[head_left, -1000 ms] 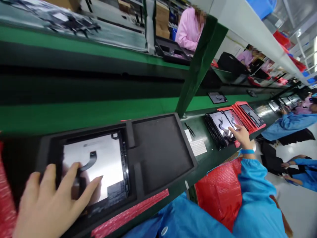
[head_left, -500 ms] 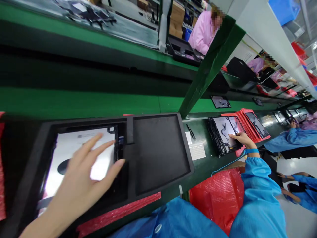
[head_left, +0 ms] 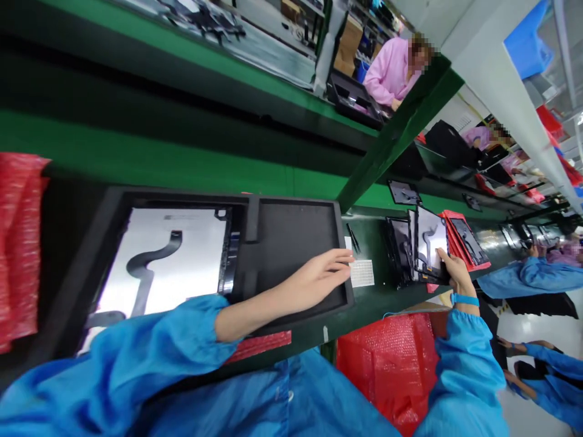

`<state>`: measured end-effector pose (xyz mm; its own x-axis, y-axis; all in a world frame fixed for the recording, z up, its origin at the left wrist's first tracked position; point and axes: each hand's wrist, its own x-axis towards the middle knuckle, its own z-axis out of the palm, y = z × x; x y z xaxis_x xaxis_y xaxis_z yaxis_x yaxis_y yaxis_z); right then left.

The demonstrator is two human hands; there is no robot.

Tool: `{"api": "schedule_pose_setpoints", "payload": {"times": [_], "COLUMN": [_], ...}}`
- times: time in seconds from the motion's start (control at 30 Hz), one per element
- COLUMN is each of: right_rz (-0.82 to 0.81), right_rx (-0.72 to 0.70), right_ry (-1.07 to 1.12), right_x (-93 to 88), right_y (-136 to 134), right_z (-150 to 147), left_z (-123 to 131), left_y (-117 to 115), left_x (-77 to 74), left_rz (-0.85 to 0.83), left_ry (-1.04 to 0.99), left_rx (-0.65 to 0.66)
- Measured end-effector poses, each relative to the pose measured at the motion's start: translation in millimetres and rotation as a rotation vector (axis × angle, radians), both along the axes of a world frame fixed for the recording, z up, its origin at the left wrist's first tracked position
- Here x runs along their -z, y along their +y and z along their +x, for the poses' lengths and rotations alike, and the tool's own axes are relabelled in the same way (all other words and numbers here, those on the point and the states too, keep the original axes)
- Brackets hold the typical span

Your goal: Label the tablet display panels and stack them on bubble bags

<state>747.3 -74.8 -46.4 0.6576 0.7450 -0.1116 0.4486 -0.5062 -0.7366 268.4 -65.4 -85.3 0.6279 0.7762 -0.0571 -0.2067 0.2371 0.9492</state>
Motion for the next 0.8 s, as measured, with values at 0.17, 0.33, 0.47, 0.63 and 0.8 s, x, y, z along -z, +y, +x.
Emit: {"api": "schedule_pose_setpoints", "payload": {"times": [0.17,0.33,0.47,0.63,0.8], "right_rz": [0.077,0.131,0.248,0.424,0.509], "right_rx": [-0.067,-0.223,-0.275,-0.139,-0.087], "right_ry": [0.217,0.57,0.592,0.572,0.673], "right_x": [4.3,23.2,41.4,52.3,37.9], "right_y": [-22.0,-31.8,-18.0,6.9,13.4], "right_z": [-91.2,-209.4,-262.0,-272.3,-242.0], "left_z": [38.8,25.7,-4.8,-32.5,-63.2], "left_y": [-9.0,-5.0,4.0,18.4,31.7], "left_x": [-15.4,-15.6,-0.7,3.9,-4.4], "left_rz": [-0.28,-0.227,-0.274,-0.314,-0.368], "left_ry": [-0.162,-0.211,-0.194,-0.251,-0.151], "left_rx": [0.023,-0.276,-0.531,-0.705,-0.73]}}
